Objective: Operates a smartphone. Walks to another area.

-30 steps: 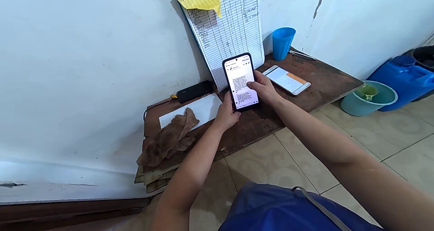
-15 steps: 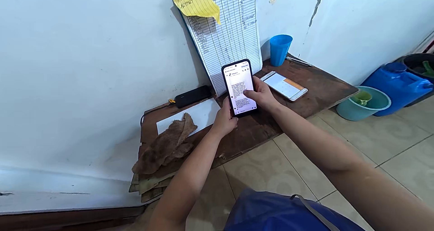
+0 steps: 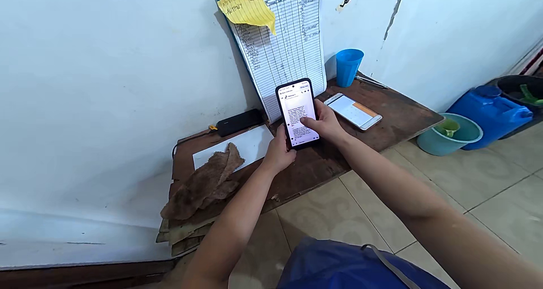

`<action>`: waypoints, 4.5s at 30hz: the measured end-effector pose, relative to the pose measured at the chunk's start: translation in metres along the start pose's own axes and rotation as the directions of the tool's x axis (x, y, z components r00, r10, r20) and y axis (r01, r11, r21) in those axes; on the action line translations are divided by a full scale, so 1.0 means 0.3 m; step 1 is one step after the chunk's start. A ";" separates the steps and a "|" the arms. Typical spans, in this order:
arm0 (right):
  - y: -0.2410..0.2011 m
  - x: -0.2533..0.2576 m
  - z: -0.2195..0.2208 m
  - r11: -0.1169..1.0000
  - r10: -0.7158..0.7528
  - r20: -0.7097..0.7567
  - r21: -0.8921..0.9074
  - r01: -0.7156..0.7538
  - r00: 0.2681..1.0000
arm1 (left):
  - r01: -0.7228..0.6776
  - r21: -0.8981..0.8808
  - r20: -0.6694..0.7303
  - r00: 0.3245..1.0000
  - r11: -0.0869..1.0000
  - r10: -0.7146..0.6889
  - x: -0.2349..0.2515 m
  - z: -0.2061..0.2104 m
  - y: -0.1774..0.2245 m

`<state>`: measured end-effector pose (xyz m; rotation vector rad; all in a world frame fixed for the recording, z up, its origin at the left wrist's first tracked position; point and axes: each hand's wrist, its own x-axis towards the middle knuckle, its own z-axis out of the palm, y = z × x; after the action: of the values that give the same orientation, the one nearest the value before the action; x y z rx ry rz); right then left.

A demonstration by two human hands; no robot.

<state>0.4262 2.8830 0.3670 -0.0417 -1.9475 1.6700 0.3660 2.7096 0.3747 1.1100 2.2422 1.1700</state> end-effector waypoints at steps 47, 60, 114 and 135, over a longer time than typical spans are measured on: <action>-0.010 -0.006 0.007 1.000 0.006 -0.016 -0.015 -0.006 1.000 | -0.018 -0.019 -0.035 0.999 1.000 0.017 -0.005 0.010 -0.002; -0.013 -0.005 0.005 0.999 0.006 -0.010 -0.043 -0.007 1.000 | 0.018 0.002 -0.030 0.999 1.000 -0.018 -0.005 0.007 0.004; -0.012 -0.014 0.006 0.998 -0.016 -0.016 -0.063 0.015 1.000 | -0.026 0.028 -0.045 0.999 0.999 0.027 -0.014 0.009 0.005; -0.018 -0.019 0.006 0.998 -0.036 -0.031 -0.044 0.035 0.999 | -0.075 0.045 -0.049 0.996 0.996 0.077 -0.016 0.016 -0.007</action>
<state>0.4322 2.8781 0.3697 -0.0493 -1.9492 1.5951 0.3711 2.7075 0.3703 1.2050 2.2914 1.1972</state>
